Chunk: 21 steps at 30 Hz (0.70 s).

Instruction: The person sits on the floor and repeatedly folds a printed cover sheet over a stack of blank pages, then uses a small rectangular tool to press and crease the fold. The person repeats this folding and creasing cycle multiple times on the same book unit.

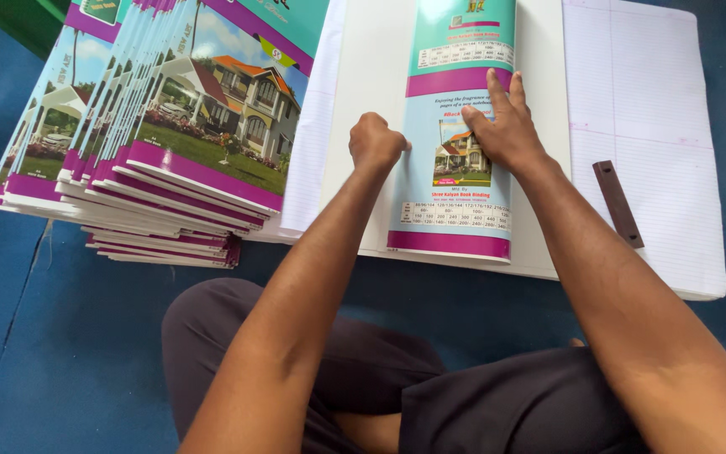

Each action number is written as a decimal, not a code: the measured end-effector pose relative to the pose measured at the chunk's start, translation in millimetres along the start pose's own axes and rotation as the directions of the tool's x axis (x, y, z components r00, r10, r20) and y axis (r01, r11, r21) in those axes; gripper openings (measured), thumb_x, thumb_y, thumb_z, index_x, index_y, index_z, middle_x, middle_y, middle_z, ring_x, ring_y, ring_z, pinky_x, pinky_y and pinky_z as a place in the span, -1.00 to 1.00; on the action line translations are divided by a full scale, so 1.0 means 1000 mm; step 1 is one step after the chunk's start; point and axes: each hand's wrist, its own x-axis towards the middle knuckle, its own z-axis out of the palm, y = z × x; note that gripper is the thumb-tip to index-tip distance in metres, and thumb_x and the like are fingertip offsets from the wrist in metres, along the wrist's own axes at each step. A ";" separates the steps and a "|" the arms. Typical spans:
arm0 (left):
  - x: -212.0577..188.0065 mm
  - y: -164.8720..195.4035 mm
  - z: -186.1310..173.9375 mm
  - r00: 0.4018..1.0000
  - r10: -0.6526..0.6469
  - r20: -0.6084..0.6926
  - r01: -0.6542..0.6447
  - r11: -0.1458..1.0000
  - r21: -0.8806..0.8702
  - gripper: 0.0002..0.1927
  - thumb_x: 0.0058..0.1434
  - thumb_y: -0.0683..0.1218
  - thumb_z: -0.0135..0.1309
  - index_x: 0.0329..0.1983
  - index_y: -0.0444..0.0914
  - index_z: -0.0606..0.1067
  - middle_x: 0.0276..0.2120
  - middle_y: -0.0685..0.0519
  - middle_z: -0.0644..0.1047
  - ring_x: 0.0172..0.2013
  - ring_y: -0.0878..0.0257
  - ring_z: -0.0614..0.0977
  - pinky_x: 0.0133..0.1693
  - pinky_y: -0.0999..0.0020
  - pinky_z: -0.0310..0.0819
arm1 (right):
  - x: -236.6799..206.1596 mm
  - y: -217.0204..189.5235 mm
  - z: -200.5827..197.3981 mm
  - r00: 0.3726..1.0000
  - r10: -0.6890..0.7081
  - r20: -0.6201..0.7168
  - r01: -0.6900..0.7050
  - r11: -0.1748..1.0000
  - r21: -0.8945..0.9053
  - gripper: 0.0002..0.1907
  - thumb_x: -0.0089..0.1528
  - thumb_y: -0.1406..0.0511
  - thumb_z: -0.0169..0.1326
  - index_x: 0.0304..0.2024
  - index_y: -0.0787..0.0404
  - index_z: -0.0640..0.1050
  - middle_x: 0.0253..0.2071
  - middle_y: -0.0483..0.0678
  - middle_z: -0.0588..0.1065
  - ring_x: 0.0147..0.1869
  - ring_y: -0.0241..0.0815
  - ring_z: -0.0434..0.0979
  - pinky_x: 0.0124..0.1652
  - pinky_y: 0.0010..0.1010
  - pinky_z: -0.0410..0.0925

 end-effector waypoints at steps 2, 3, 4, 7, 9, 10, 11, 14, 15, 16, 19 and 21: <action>-0.001 -0.003 0.002 0.998 0.025 -0.057 -0.025 1.000 -0.013 -0.48 -0.21 -0.12 0.49 -0.16 -0.35 0.58 -0.18 -0.22 0.63 -0.10 -0.06 0.68 -0.04 0.13 0.55 | 0.001 -0.001 0.004 1.000 0.007 0.012 -0.007 0.999 -0.034 -0.12 0.31 -0.09 -0.02 0.57 -0.03 0.00 0.59 0.28 -0.27 0.63 0.34 -0.15 0.45 -0.03 0.02; -0.001 -0.004 0.002 0.997 0.031 -0.069 -0.032 0.999 -0.015 -0.50 -0.20 -0.13 0.47 -0.17 -0.35 0.58 -0.19 -0.23 0.63 -0.10 -0.07 0.68 -0.04 0.13 0.56 | 0.001 -0.002 0.006 1.000 0.011 0.018 -0.010 0.999 -0.051 -0.12 0.30 -0.09 -0.02 0.57 -0.03 0.00 0.59 0.28 -0.27 0.62 0.34 -0.14 0.45 -0.02 0.02; -0.002 -0.006 0.002 0.996 0.037 -0.080 -0.038 0.999 -0.016 -0.52 -0.19 -0.14 0.46 -0.17 -0.35 0.58 -0.19 -0.24 0.63 -0.11 -0.08 0.69 -0.04 0.12 0.56 | 0.002 -0.003 0.008 1.000 0.012 0.020 -0.011 0.998 -0.061 -0.12 0.30 -0.09 -0.02 0.57 -0.03 0.01 0.59 0.28 -0.27 0.62 0.34 -0.15 0.45 -0.02 0.02; -0.005 -0.010 0.002 0.994 0.070 -0.088 -0.070 0.998 -0.002 -0.63 -0.12 -0.18 0.39 -0.22 -0.37 0.60 -0.22 -0.26 0.64 -0.12 -0.09 0.70 -0.03 0.12 0.58 | 0.004 -0.005 0.013 1.000 0.012 0.020 -0.010 0.996 -0.093 -0.12 0.31 -0.10 -0.02 0.57 -0.03 0.01 0.58 0.28 -0.26 0.62 0.34 -0.16 0.45 0.00 0.02; -0.006 -0.011 0.002 0.994 0.074 -0.078 -0.073 0.997 0.014 -0.68 -0.09 -0.19 0.36 -0.24 -0.38 0.60 -0.23 -0.27 0.64 -0.13 -0.10 0.71 -0.02 0.12 0.59 | 0.005 -0.004 0.015 1.000 0.009 0.017 -0.007 0.993 -0.116 -0.12 0.32 -0.11 -0.02 0.57 -0.03 0.01 0.58 0.29 -0.26 0.63 0.34 -0.17 0.44 0.01 0.02; -0.007 -0.010 0.002 0.996 0.063 -0.067 -0.062 0.998 0.022 -0.69 -0.08 -0.19 0.35 -0.25 -0.38 0.60 -0.24 -0.27 0.64 -0.14 -0.10 0.71 -0.02 0.12 0.59 | 0.005 -0.003 0.016 1.000 0.010 0.017 -0.008 0.993 -0.122 -0.12 0.31 -0.11 -0.02 0.57 -0.03 0.01 0.58 0.30 -0.26 0.63 0.34 -0.17 0.44 0.01 0.02; -0.008 -0.010 0.003 0.997 0.053 -0.057 -0.051 0.998 0.031 -0.70 -0.08 -0.19 0.34 -0.26 -0.38 0.60 -0.24 -0.27 0.64 -0.14 -0.09 0.71 -0.03 0.12 0.60 | 0.005 -0.002 0.016 1.000 0.010 0.018 -0.008 0.992 -0.127 -0.12 0.31 -0.11 -0.02 0.57 -0.02 0.01 0.58 0.30 -0.26 0.62 0.34 -0.16 0.44 0.01 0.03; -0.011 -0.010 0.004 0.992 0.079 -0.094 -0.076 0.997 0.032 -0.68 -0.08 -0.18 0.35 -0.24 -0.38 0.60 -0.24 -0.28 0.64 -0.14 -0.11 0.70 -0.03 0.11 0.58 | 0.005 0.000 0.018 1.000 0.006 0.015 -0.004 0.989 -0.145 -0.11 0.32 -0.12 -0.02 0.58 -0.02 0.01 0.58 0.31 -0.26 0.62 0.35 -0.16 0.44 0.03 0.04; -0.011 -0.010 0.005 0.990 0.091 -0.109 -0.088 0.996 0.027 -0.67 -0.10 -0.19 0.34 -0.23 -0.37 0.60 -0.25 -0.28 0.64 -0.15 -0.11 0.70 -0.04 0.11 0.58 | 0.006 0.000 0.018 1.000 0.004 0.013 -0.002 0.988 -0.153 -0.11 0.32 -0.12 -0.03 0.58 -0.02 0.01 0.58 0.31 -0.26 0.62 0.36 -0.16 0.44 0.03 0.04; -0.011 -0.010 0.005 0.987 0.102 -0.123 -0.100 0.995 0.023 -0.65 -0.12 -0.20 0.34 -0.22 -0.37 0.59 -0.25 -0.28 0.64 -0.16 -0.11 0.70 -0.05 0.11 0.58 | 0.006 0.001 0.018 1.000 0.013 0.019 -0.009 0.988 -0.156 -0.11 0.32 -0.13 -0.04 0.58 -0.03 0.01 0.58 0.30 -0.27 0.62 0.35 -0.16 0.43 0.04 0.04; -0.012 -0.010 0.004 0.985 0.114 -0.131 -0.114 0.993 0.012 -0.69 -0.11 -0.22 0.32 -0.25 -0.37 0.59 -0.27 -0.27 0.64 -0.18 -0.12 0.70 -0.06 0.10 0.58 | 0.007 0.000 0.019 0.999 0.025 0.031 -0.020 0.985 -0.170 -0.12 0.31 -0.14 -0.05 0.57 -0.04 0.00 0.58 0.28 -0.28 0.62 0.33 -0.17 0.42 0.06 0.05; -0.013 -0.010 0.004 0.988 0.106 -0.111 -0.105 0.994 0.016 -0.75 -0.09 -0.22 0.29 -0.31 -0.37 0.59 -0.29 -0.27 0.64 -0.19 -0.12 0.70 -0.07 0.09 0.58 | 0.007 0.000 0.018 0.999 0.016 0.029 -0.010 0.983 -0.186 -0.12 0.32 -0.14 -0.05 0.58 -0.04 0.01 0.58 0.29 -0.27 0.63 0.34 -0.17 0.43 0.07 0.06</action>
